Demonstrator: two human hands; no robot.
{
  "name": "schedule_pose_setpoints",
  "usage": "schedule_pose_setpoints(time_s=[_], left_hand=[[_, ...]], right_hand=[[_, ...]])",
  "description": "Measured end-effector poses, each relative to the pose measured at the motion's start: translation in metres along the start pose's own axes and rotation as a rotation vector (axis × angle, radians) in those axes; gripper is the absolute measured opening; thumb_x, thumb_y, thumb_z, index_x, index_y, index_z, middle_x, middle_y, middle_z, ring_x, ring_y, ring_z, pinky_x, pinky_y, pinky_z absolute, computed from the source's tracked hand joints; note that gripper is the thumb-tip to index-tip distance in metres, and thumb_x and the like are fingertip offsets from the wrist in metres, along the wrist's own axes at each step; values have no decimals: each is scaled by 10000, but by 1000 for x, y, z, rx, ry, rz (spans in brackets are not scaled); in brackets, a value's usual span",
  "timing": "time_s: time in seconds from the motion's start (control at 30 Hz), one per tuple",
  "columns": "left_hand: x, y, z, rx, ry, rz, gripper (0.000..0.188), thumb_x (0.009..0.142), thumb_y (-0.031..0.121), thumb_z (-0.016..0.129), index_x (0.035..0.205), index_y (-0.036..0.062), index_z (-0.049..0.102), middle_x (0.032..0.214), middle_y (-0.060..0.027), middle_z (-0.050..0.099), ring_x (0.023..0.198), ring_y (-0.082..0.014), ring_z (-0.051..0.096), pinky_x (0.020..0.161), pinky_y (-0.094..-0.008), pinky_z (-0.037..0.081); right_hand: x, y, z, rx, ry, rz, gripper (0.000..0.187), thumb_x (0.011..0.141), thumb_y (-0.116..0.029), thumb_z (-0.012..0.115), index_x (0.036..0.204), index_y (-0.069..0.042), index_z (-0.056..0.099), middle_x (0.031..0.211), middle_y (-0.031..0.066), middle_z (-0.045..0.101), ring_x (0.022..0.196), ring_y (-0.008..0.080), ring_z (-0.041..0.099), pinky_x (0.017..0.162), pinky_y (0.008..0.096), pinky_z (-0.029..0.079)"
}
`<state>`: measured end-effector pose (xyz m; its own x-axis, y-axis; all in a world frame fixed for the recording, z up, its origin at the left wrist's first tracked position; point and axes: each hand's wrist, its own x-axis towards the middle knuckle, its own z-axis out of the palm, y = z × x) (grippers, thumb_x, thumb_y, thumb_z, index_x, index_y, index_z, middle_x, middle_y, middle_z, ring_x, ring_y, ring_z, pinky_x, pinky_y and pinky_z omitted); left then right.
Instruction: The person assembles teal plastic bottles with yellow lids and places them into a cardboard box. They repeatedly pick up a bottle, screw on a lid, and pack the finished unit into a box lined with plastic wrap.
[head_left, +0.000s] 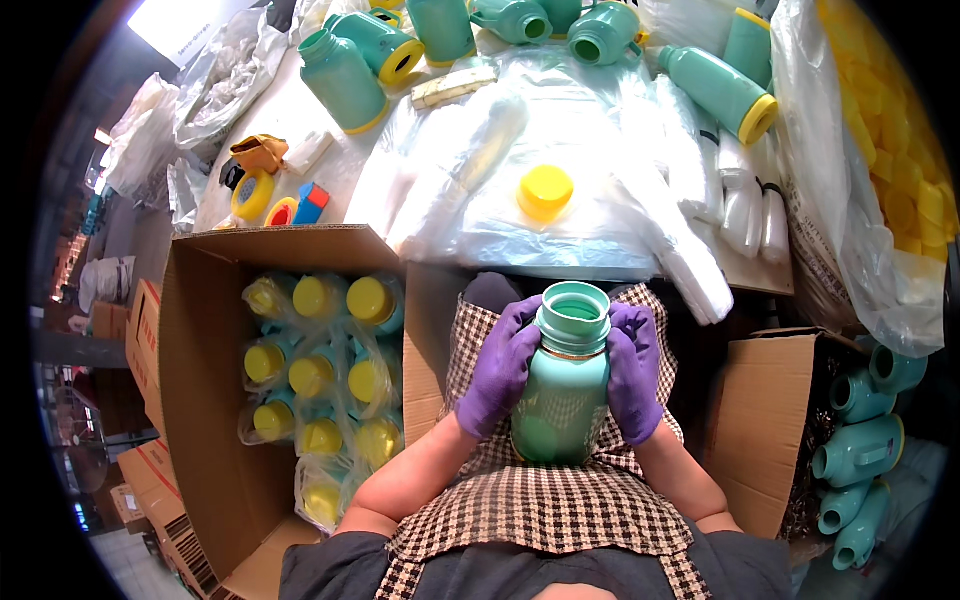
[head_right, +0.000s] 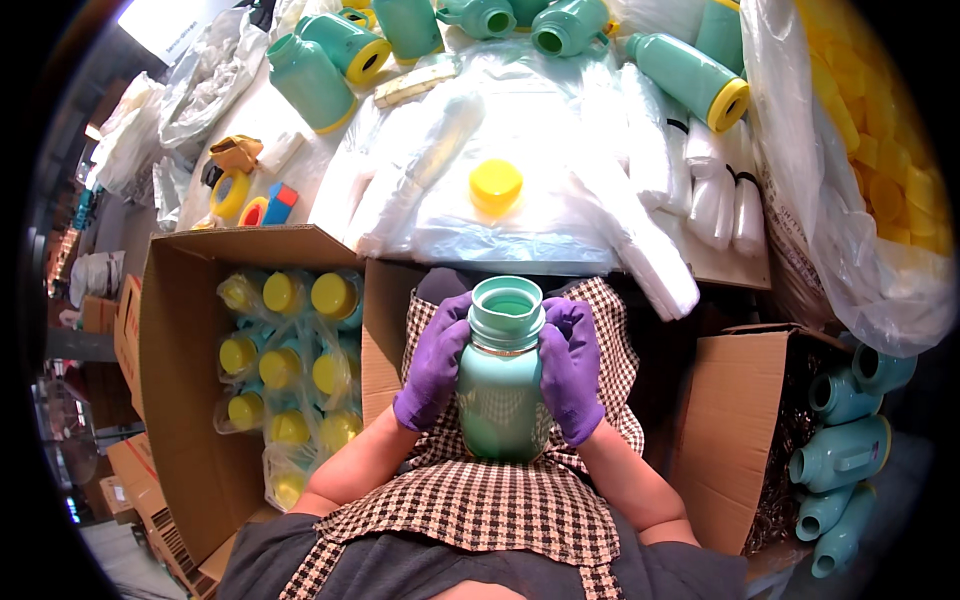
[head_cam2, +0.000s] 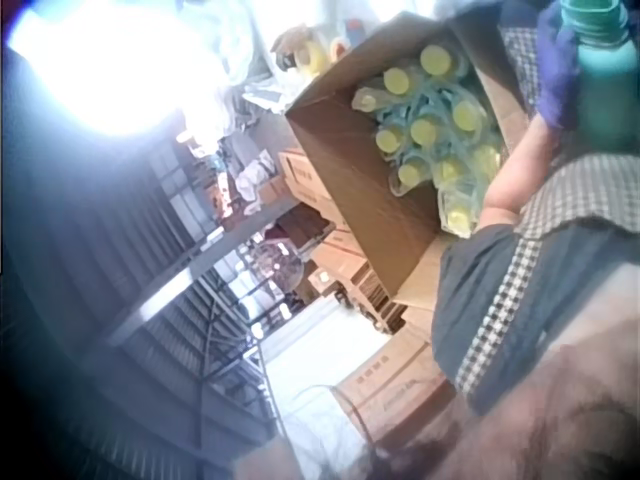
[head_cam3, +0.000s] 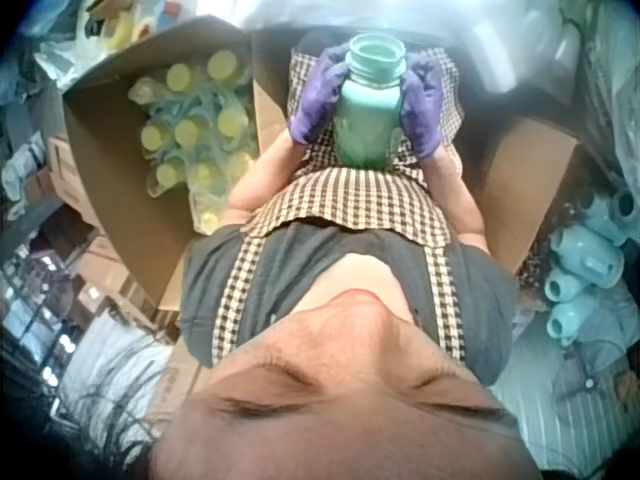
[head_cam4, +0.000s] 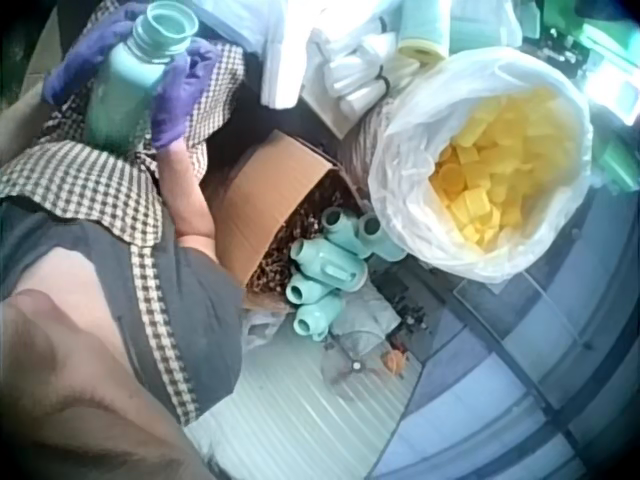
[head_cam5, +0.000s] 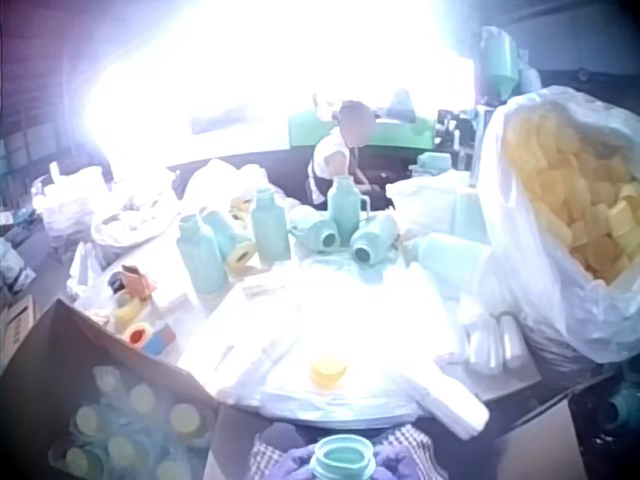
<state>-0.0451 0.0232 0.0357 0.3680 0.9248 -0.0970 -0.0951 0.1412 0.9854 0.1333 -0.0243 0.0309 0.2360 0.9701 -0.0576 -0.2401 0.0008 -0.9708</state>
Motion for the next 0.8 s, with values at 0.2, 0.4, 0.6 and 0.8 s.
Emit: schedule_pose_setpoints(time_s=[0.2,0.4,0.6,0.8], left_hand=[[-9,9,2,-75,-59,15,333,995,100,486,1288,-40,559,1307,-153,600,1185,-197,580,1045,-328,438],[-64,26,-1,95,-113,419,323,932,43,556,1241,-44,587,1375,-268,559,1285,-397,552,1106,-457,405],[-91,16,-11,243,-102,510,338,911,-14,545,1241,-72,586,1389,-292,542,1287,-397,549,1112,-458,407],[-92,19,-20,207,-90,294,357,987,88,474,1303,-43,576,1434,-251,498,1304,-332,526,1111,-404,396]], right_hand=[[-13,-13,-3,-210,-17,-83,74,1010,-60,458,1055,-19,500,1082,60,480,1029,142,464,975,286,397],[-65,-54,-9,-65,-198,85,366,989,-175,493,1277,21,606,1469,226,472,1351,288,469,1139,408,352],[-72,-53,-9,-253,-325,-26,294,918,-134,539,1149,16,641,1264,197,542,1155,257,529,1025,388,413],[-55,-45,-2,-173,-386,-104,325,946,-227,593,1201,-33,650,1199,134,539,1129,240,512,1015,372,410]])
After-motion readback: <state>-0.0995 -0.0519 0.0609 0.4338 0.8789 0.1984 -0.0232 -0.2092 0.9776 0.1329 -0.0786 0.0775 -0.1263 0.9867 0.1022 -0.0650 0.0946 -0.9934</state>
